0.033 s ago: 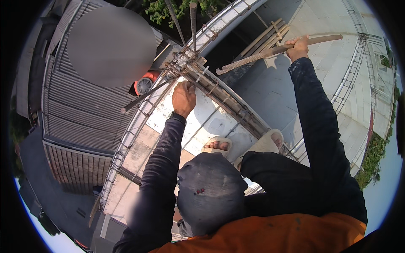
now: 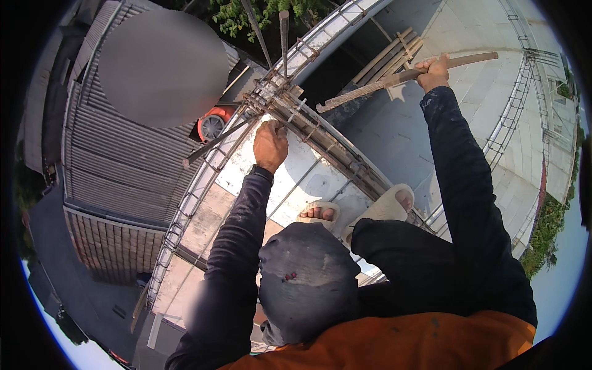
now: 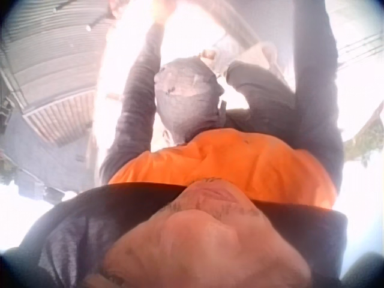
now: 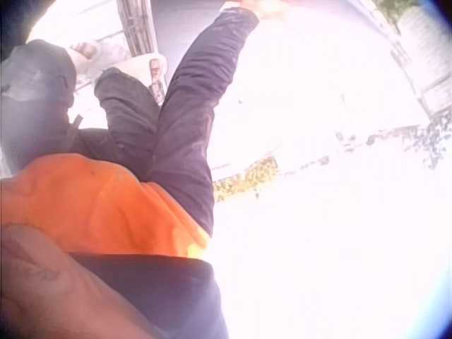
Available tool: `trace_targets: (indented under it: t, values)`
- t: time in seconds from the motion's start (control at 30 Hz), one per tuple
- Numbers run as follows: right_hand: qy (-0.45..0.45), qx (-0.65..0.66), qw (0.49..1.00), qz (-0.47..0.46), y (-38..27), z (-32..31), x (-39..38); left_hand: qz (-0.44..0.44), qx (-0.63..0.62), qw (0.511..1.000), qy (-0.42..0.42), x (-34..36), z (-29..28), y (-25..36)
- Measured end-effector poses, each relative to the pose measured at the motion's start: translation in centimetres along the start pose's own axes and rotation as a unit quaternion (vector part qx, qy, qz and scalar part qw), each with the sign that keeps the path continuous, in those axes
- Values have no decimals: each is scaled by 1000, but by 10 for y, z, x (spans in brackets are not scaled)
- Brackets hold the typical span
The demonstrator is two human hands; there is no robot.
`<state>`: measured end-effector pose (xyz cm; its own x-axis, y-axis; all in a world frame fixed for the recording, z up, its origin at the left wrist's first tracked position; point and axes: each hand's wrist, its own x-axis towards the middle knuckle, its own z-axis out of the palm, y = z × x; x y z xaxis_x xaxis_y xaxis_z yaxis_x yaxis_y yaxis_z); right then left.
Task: The person uses a metal bar to pry and adjust metal scaffolding components on a rooftop construction site. They repeatedly strike and lever the bar against the scaffolding frame to loosen or reposition parts.
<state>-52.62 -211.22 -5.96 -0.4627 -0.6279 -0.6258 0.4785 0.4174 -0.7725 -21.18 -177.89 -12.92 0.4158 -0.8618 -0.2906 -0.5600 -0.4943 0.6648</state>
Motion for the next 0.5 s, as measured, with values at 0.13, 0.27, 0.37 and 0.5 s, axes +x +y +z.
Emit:
trace_targets:
  t: [0.13, 0.27, 0.37, 0.5]
  values:
    - [20, 29, 998, 47, 40, -17, 31, -10, 17, 1000, -16, 1, -2, 0]
    - [38, 70, 990, 114, 118, -39, 75, -16, 9, 1000, -25, 0, -4, 4]
    - [55, 93, 980, 169, 170, -39, 86, 12, 7, 1000, -20, 2, -10, 5]
    - [70, 92, 967, 226, 223, -43, 107, -19, -5, 1000, -22, -1, -9, 7]
